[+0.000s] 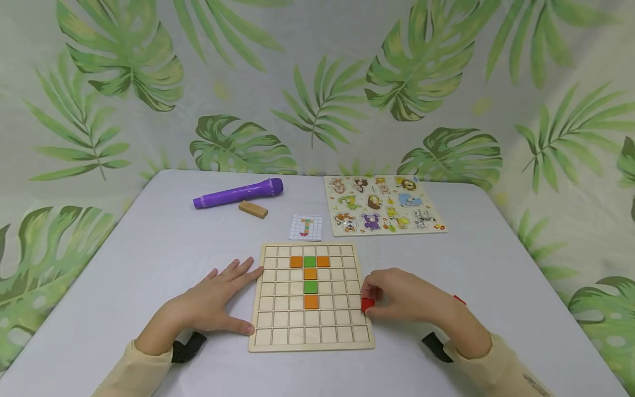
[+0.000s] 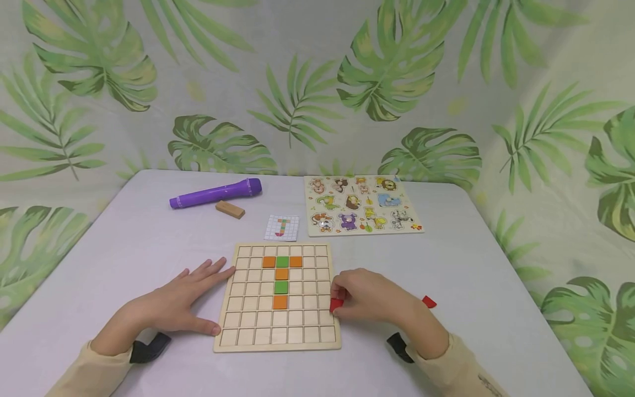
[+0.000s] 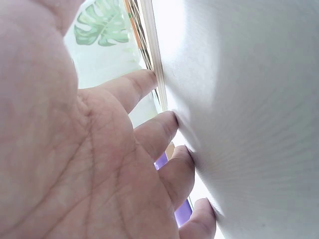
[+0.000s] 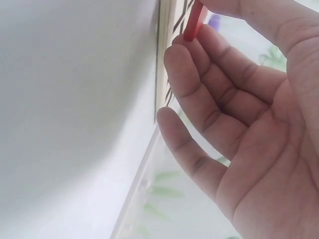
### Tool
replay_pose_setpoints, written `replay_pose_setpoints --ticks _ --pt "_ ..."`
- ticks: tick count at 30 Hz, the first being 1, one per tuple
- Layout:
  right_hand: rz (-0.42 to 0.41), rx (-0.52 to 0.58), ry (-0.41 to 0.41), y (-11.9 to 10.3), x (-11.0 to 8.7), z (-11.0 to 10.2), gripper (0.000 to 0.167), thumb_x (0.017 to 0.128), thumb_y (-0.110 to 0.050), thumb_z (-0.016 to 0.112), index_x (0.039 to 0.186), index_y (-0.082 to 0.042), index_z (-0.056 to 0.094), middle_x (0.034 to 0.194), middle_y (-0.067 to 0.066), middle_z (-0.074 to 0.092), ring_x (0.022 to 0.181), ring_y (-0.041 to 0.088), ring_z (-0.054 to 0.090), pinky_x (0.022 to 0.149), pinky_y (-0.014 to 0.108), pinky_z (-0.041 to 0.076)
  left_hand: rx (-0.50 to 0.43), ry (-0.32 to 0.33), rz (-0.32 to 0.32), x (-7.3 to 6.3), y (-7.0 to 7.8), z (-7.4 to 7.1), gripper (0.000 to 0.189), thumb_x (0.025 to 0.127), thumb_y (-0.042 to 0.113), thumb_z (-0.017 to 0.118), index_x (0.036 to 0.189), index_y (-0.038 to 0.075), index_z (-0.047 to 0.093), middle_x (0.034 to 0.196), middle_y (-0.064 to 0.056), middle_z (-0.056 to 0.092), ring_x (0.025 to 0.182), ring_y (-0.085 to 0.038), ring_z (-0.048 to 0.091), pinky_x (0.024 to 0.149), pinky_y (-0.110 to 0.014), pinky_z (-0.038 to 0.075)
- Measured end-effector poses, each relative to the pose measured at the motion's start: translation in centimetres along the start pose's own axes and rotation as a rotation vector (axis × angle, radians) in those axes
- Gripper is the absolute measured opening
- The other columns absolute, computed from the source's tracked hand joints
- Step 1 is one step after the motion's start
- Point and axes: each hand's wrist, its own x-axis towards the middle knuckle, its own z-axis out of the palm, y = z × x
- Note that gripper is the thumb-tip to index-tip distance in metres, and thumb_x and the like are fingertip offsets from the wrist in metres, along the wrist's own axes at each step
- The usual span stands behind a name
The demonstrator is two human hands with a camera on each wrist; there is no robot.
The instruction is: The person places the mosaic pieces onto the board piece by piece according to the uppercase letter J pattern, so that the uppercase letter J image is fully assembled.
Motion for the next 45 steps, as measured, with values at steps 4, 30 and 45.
replay_pose_setpoints --ticks 4,30,45 --pt "0.000 0.002 -0.011 -0.5 0.9 0.3 0.016 0.091 -0.021 0.084 0.094 -0.024 0.069 0.086 -0.013 0.063 0.083 0.005 0.058 0.077 0.022 0.052 -0.004 -0.004 0.001 0.0 0.1 -0.1 0.118 0.078 0.073 0.083 0.171 0.022 0.031 0.180 -0.015 0.021 0.165 -0.051 0.017 0.125 -0.081 0.015" --pt "-0.167 -0.069 -0.067 -4.9 5.7 2.2 0.014 0.092 -0.026 0.083 0.095 -0.020 0.071 0.086 -0.010 0.064 0.077 0.001 0.052 0.073 0.017 0.049 -0.005 -0.010 -0.001 0.0 0.2 -0.2 0.117 0.079 0.072 0.083 0.171 0.023 0.031 0.180 -0.015 0.020 0.165 -0.051 0.016 0.125 -0.081 0.015" --pt "-0.245 -0.112 -0.064 -5.6 6.8 3.1 0.015 0.092 -0.022 0.085 0.096 -0.016 0.073 0.081 -0.008 0.061 0.071 -0.001 0.049 0.068 0.015 0.045 -0.007 -0.006 0.000 0.0 0.1 -0.2 0.117 0.078 0.071 0.084 0.171 0.023 0.031 0.180 -0.015 0.020 0.165 -0.051 0.016 0.125 -0.081 0.015"
